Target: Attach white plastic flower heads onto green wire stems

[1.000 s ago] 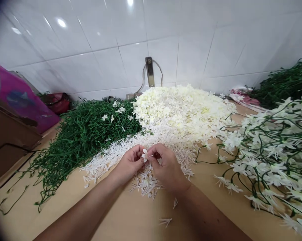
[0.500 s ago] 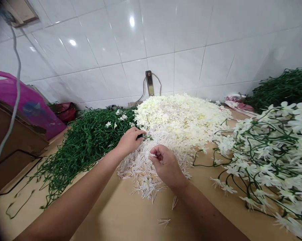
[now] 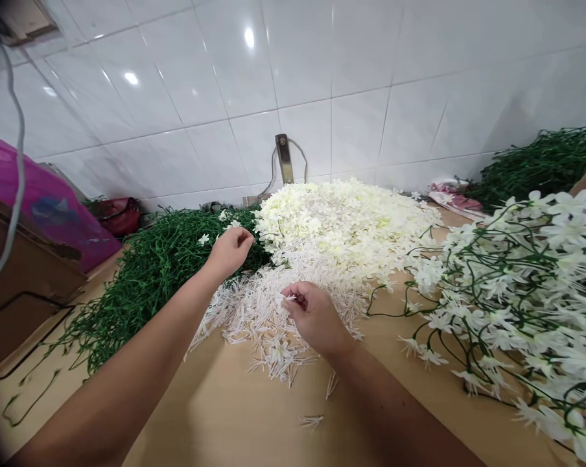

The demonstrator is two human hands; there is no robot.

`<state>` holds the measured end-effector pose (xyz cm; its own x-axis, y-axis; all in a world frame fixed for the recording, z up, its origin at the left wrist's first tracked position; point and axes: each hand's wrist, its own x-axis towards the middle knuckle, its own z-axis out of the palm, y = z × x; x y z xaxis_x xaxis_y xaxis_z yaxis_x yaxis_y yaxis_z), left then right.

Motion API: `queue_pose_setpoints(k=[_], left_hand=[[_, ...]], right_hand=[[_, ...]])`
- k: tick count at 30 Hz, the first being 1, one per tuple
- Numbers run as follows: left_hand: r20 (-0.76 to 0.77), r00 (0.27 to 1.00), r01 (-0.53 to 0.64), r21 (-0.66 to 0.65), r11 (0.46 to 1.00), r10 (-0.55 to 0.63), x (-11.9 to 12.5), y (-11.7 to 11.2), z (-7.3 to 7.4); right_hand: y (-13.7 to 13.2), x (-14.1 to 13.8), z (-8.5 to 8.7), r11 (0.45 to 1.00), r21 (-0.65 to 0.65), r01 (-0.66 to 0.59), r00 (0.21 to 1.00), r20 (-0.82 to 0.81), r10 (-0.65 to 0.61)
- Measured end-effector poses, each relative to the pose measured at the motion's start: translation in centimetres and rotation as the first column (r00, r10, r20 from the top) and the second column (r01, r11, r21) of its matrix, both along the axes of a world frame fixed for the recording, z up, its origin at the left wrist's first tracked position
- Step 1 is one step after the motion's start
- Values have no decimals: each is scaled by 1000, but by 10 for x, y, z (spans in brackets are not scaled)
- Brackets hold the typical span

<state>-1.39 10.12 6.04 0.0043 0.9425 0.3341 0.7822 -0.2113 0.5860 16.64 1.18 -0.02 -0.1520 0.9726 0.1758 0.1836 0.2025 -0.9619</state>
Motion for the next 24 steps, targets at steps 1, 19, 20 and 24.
queue_pose_setpoints(k=[1, 19, 20, 24], left_hand=[[175, 984, 2, -53, 999, 7, -1, -5, 1], [829, 537, 341, -383, 859, 157, 27, -97, -39], [828, 540, 361, -388, 848, 149, 26, -97, -41], [841, 528, 418, -380, 825, 120, 19, -98, -49]], right_hand=[[0, 0, 1, 1000, -23, -10, 999, -40, 9], [-10, -9, 7, 881, -272, -388, 821, -536, 196], [-10, -10, 6, 876, -278, -393, 834, -509, 212], [-10, -13, 6, 881, -287, -376, 890, -376, 257]])
